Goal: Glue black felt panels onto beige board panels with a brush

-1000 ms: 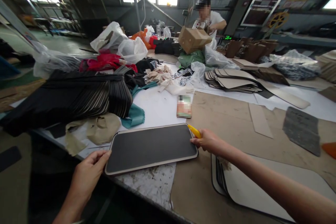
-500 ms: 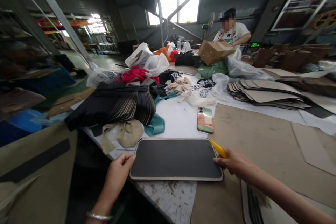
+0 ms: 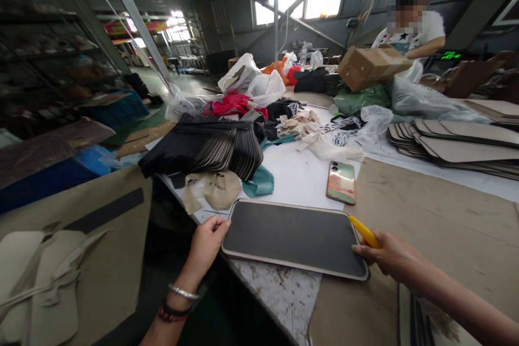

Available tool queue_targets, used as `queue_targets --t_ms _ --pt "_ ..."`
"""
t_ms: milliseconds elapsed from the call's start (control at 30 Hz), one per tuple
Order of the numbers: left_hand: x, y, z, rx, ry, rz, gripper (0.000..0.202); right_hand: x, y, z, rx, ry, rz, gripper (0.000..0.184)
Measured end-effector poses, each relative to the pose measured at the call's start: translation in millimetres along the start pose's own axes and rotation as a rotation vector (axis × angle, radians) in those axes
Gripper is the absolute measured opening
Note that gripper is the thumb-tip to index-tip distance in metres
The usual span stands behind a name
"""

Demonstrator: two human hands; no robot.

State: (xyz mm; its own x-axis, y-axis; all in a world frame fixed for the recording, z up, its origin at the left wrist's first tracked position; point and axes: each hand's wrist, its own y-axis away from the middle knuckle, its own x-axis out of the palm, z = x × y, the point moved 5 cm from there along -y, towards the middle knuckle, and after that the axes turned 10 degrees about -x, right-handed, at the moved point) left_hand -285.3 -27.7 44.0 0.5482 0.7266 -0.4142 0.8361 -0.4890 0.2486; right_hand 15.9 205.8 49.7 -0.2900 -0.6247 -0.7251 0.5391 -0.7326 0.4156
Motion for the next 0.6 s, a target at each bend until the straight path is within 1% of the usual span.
queue_targets --t_ms 167,400,500,533,600 --pt "-0.9 -1.5 2.2 0.001 -0.026 -0.014 0.034 1.3 -3.6 -3.4 -0.021 0.022 0.015 0.025" --pt "-1.5 -2.1 4.5 -0.030 -0.029 0.011 0.037 -1.3 3.5 3.9 -0.045 0.018 0.045 0.024" --pt "-2.4 -6.9 6.1 -0.037 -0.030 0.018 0.040 -3.9 4.6 4.7 -0.054 0.038 0.027 0.022" --pt "-3.2 -9.0 7.5 -0.035 -0.037 0.020 0.041 -5.2 5.0 5.1 -0.063 0.043 0.019 0.020" --pt "-7.9 -12.3 10.1 0.017 -0.084 -0.017 0.043 -8.2 6.1 7.4 -0.089 0.043 0.007 0.016"
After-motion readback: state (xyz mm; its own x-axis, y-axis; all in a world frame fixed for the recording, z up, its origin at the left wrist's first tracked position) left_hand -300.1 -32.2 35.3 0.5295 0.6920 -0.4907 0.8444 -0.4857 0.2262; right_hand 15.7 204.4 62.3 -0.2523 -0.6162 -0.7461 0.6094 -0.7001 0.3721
